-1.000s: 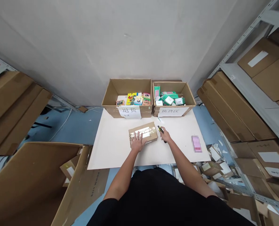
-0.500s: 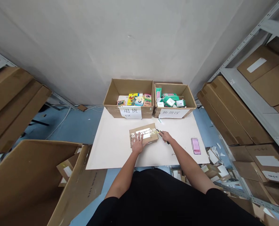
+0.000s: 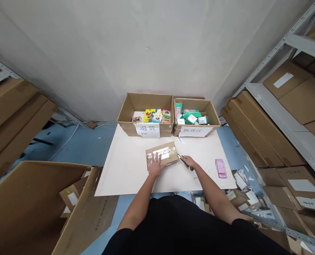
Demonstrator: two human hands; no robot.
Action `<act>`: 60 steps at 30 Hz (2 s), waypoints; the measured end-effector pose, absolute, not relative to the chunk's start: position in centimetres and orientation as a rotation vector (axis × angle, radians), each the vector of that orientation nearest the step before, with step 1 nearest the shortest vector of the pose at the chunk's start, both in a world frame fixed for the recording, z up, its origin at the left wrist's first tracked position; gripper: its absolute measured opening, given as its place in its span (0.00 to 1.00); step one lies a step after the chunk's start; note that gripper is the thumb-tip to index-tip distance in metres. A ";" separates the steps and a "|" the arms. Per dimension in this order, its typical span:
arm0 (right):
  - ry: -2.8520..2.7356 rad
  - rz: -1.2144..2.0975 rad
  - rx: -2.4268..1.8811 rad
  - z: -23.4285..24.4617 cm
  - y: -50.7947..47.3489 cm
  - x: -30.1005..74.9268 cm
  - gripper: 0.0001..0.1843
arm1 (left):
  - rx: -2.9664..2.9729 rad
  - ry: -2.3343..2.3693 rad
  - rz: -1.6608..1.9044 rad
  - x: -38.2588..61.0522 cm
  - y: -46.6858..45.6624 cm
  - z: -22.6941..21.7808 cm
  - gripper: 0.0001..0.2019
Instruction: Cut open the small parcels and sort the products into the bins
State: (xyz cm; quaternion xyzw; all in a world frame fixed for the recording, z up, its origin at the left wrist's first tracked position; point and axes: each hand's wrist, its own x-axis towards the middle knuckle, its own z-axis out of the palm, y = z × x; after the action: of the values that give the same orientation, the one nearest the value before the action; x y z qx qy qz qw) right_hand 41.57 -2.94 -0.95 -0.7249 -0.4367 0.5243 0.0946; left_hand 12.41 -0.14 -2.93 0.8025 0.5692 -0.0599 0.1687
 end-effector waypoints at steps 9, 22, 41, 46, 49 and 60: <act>-1.420 1.858 -2.050 0.8 -3.0 45.6 0.28 | 2.357 1.480 -0.177 11.0 -0.8 -2.7 0.42; -1.181 1.363 -2.177 -2.0 -1.7 43.2 0.25 | 2.451 1.445 -0.102 10.7 -0.4 -4.4 0.42; -1.551 1.185 -2.438 -3.0 -4.5 40.4 0.36 | 2.483 1.430 -0.115 10.5 -0.4 -5.2 0.41; -1.530 1.197 -2.408 -3.2 -7.3 40.9 0.32 | 2.485 1.431 -0.089 10.5 -0.5 -5.0 0.40; -1.232 1.231 -2.367 -3.0 -8.0 41.3 0.35 | 2.486 1.420 -0.083 10.5 -0.4 -4.4 0.41; -0.899 1.195 -2.408 -3.5 -4.4 34.2 0.42 | 2.246 1.611 -0.298 9.9 7.3 0.5 0.33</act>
State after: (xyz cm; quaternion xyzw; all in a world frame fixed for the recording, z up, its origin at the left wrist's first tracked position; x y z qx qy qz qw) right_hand 34.21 -4.35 -3.54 -0.8394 -0.3135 0.4167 0.1530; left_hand 9.94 7.32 0.45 0.7948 0.5701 -0.1056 0.1795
